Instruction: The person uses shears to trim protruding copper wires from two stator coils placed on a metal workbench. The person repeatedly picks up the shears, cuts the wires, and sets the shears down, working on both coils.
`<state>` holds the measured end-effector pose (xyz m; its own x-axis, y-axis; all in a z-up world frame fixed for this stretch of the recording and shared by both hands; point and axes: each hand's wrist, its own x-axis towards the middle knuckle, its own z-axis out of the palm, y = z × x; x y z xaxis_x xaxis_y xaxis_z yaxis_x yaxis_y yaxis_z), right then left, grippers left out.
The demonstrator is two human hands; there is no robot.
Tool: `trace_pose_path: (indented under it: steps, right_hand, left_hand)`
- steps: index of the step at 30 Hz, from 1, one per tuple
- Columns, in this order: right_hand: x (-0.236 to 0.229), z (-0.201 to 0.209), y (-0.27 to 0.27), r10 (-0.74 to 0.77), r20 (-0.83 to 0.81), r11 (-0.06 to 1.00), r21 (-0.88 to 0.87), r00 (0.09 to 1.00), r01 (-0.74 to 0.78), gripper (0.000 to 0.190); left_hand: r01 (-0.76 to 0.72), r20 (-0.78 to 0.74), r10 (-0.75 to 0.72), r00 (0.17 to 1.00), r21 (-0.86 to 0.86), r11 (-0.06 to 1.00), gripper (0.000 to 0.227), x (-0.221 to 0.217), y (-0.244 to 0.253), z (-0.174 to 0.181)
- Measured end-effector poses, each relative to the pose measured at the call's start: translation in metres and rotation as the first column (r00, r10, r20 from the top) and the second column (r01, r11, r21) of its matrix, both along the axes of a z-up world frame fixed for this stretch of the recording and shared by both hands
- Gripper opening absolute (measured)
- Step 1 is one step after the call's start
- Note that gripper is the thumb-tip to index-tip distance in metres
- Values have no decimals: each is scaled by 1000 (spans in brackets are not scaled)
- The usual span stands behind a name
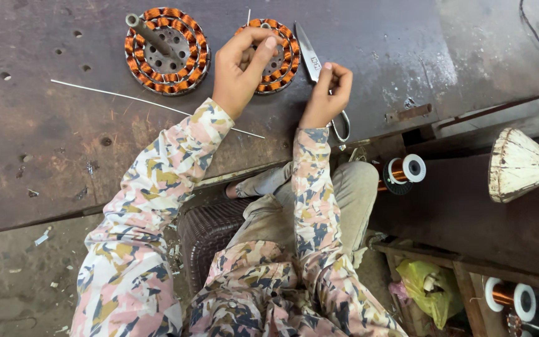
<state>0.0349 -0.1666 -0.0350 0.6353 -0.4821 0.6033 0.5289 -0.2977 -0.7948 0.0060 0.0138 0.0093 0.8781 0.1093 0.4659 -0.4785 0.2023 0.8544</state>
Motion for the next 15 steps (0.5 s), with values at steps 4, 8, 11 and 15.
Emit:
trace_pose_path:
  steps: [4, 8, 11, 15]
  right_hand:
    - [-20, 20, 16, 37, -25, 960, -275, 999, -43, 3]
    - [-32, 36, 23, 267, -87, 851, -445, 960, -277, 22]
    - [-33, 37, 22, 243, -49, 781, -582, 969, -226, 30]
    - [-29, 23, 16, 325, -171, 816, -446, 930, -368, 32]
  left_hand:
    - [15, 128, -9, 992, -43, 999, 19, 2, 1, 0]
    - [33, 217, -12, 976, -92, 995, 25, 10, 0, -9]
    - [83, -85, -102, 991, -204, 975, 36, 21, 9, -19]
    - [88, -117, -130, 985, -310, 947, 39, 44, 18, -37]
